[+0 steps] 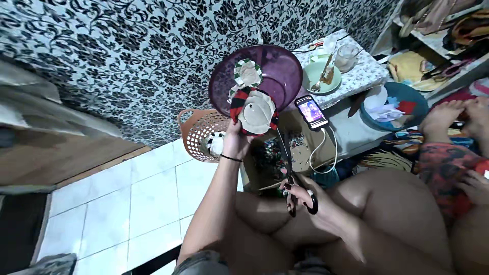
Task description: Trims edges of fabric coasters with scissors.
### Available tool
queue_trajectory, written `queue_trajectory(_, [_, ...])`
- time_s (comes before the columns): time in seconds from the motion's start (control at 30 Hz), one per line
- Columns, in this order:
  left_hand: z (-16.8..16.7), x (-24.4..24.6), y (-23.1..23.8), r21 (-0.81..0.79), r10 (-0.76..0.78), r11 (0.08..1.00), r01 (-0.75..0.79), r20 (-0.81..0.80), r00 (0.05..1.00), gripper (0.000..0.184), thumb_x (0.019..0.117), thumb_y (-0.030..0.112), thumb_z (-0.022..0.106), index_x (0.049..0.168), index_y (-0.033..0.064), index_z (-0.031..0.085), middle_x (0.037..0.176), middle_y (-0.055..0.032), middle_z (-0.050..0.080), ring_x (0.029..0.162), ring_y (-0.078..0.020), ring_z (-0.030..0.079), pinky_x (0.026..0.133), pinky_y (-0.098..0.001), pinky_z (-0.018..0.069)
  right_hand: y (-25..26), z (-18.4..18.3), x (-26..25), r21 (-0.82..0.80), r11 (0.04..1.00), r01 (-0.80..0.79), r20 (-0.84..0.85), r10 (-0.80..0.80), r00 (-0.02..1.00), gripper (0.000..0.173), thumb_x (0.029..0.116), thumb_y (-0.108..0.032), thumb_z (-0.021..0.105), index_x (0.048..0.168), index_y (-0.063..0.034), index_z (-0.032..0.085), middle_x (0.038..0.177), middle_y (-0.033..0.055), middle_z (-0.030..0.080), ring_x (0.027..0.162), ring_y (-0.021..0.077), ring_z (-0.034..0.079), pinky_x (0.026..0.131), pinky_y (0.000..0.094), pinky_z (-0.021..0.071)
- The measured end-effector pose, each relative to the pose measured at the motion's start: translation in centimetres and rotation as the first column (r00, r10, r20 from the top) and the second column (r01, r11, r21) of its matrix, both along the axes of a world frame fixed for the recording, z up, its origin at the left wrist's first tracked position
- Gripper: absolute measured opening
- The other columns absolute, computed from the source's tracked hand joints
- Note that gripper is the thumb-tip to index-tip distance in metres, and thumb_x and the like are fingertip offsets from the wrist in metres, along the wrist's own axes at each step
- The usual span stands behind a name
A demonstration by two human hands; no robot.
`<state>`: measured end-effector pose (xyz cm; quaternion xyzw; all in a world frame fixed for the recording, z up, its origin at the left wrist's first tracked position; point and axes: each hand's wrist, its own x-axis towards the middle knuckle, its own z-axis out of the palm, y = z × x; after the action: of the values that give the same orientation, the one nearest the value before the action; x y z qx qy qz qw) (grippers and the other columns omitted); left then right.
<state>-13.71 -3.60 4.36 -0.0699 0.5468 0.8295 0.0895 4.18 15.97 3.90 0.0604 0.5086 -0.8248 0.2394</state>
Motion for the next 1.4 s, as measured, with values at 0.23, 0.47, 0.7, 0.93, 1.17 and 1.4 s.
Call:
queue_trajectory(0.23, [-1.2, 7.0, 2.0, 0.264, 0.114, 0.953, -0.145, 0.130, 0.985, 0.033, 0.1130, 0.021, 0.024, 0.138, 0.0200, 0.045, 0.115, -0.0042, 0.068, 0.100, -0.0172, 0.069, 0.084, -0.0370, 0.0598, -2.0, -1.5, -1.4, 0.232, 0.966, -0.117, -0.264, 0.178, 0.948, 0.068, 0.0925, -0.020, 0.070, 0.149, 0.0030, 0.042, 0.106, 0.0032, 0.064, 0.073, 0.0034, 0.059, 0.062, 0.0187, 0.0523])
queue_trajectory(0.47, [-1.9, 7.6, 0.6, 0.302, 0.079, 0.948, -0.102, 0.090, 0.993, 0.035, 0.1131, 0.022, 0.021, 0.133, 0.0190, 0.049, 0.115, -0.0037, 0.068, 0.101, -0.0169, 0.070, 0.085, -0.0370, 0.0602, -2.1, -2.2, -1.7, 0.336, 0.936, -0.103, -0.192, 0.175, 0.966, 0.068, 0.0945, -0.025, 0.071, 0.149, 0.0031, 0.042, 0.103, 0.0027, 0.062, 0.071, 0.0033, 0.058, 0.060, 0.0189, 0.0511])
queue_trajectory(0.7, [-2.5, 6.3, 0.2, 0.355, 0.061, 0.931, -0.088, 0.088, 0.994, 0.033, 0.1128, 0.021, 0.023, 0.132, 0.0192, 0.050, 0.115, -0.0047, 0.069, 0.101, -0.0185, 0.070, 0.083, -0.0381, 0.0608, -1.4, -3.0, -2.4, 0.301, 0.954, -0.012, -0.198, 0.075, 0.977, 0.061, 0.0970, -0.028, 0.066, 0.144, 0.0043, 0.045, 0.102, 0.0028, 0.062, 0.068, 0.0048, 0.057, 0.059, 0.0204, 0.0514])
queue_trajectory(0.93, [-2.4, 5.4, -0.8, 0.336, 0.117, 0.934, -0.119, 0.028, 0.993, 0.033, 0.1130, 0.021, 0.024, 0.132, 0.0192, 0.050, 0.118, -0.0034, 0.068, 0.106, -0.0175, 0.069, 0.088, -0.0388, 0.0598, -1.6, -3.0, -2.2, 0.214, 0.972, 0.096, -0.168, -0.060, 0.984, 0.056, 0.1007, -0.021, 0.058, 0.147, 0.0049, 0.040, 0.103, 0.0037, 0.062, 0.067, 0.0066, 0.058, 0.060, 0.0225, 0.0539])
queue_trajectory(1.17, [-2.4, 5.9, 0.0, 0.175, 0.114, 0.980, -0.099, -0.078, 0.990, 0.034, 0.1123, 0.018, 0.022, 0.138, 0.0199, 0.044, 0.119, -0.0022, 0.065, 0.105, -0.0156, 0.067, 0.086, -0.0376, 0.0592, -2.6, -3.3, -1.9, 0.236, 0.969, -0.074, -0.092, 0.098, 0.991, 0.059, 0.1019, -0.022, 0.059, 0.150, 0.0025, 0.037, 0.103, 0.0039, 0.061, 0.065, 0.0045, 0.056, 0.058, 0.0199, 0.0512])
queue_trajectory(1.4, [-2.4, 5.7, 0.2, 0.174, 0.175, 0.973, -0.153, -0.117, 0.978, 0.037, 0.1120, 0.017, 0.021, 0.143, 0.0227, 0.040, 0.126, 0.0000, 0.062, 0.111, -0.0146, 0.065, 0.091, -0.0385, 0.0574, -2.7, -3.3, -1.4, 0.158, 0.987, 0.007, -0.044, 0.000, 0.999, 0.053, 0.1063, -0.021, 0.048, 0.151, 0.0026, 0.033, 0.104, 0.0049, 0.059, 0.066, 0.0085, 0.059, 0.063, 0.0256, 0.0570])
